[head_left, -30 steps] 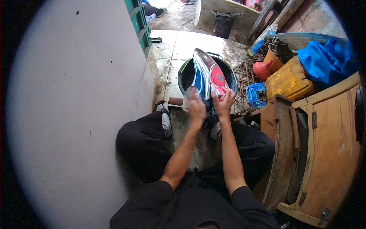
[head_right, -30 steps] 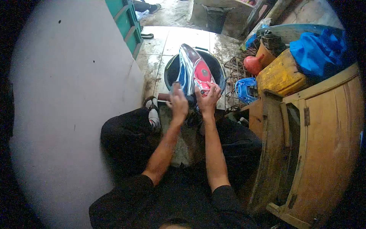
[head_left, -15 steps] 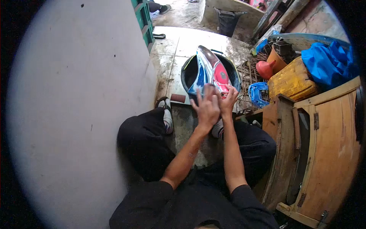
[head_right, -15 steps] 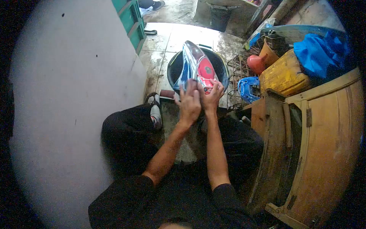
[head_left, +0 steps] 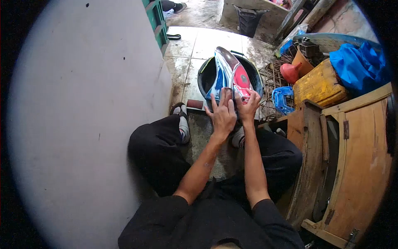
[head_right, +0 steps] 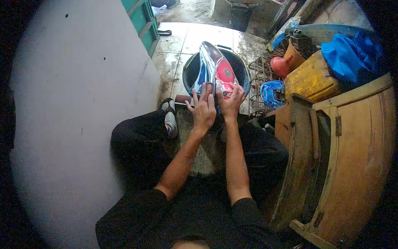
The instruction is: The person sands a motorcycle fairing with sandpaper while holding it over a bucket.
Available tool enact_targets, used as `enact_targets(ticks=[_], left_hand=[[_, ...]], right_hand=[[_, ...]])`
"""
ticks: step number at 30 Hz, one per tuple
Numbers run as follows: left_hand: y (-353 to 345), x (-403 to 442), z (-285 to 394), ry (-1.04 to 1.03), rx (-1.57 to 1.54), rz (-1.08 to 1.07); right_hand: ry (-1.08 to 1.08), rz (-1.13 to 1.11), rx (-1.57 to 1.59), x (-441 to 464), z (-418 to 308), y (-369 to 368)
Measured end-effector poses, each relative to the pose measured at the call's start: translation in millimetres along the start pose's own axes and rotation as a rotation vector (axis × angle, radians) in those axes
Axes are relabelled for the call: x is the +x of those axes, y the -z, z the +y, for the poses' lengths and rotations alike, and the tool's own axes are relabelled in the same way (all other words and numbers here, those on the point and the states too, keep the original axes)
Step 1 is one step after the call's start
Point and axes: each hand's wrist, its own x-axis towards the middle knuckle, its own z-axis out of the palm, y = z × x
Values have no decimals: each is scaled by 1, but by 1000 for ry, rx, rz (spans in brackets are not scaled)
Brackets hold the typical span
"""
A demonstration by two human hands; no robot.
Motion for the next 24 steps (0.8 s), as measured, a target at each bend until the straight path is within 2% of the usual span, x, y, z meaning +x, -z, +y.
enact_targets(ticks=[4, 6, 11, 16, 20, 22, 24], left_hand=[[4, 22, -9, 80, -70, -33], [9, 26, -10, 122, -73, -57], [11, -6, 13, 29, 136, -36], [19, 21, 3, 71, 61, -37], [28, 9, 16, 91, 131, -75], [35, -1, 26, 49, 261, -124], [34, 6, 23, 53, 224, -127]], right_hand=[[-4, 6, -27, -1, -3, 3], [67, 9, -24, -1, 0, 2], [37, 11, 4, -3, 2, 0], [28, 23, 13, -2, -1, 1], [30, 17, -24, 1, -1, 5], [39, 11, -35, 0, -4, 3], [-3, 6, -18, -1, -6, 2]])
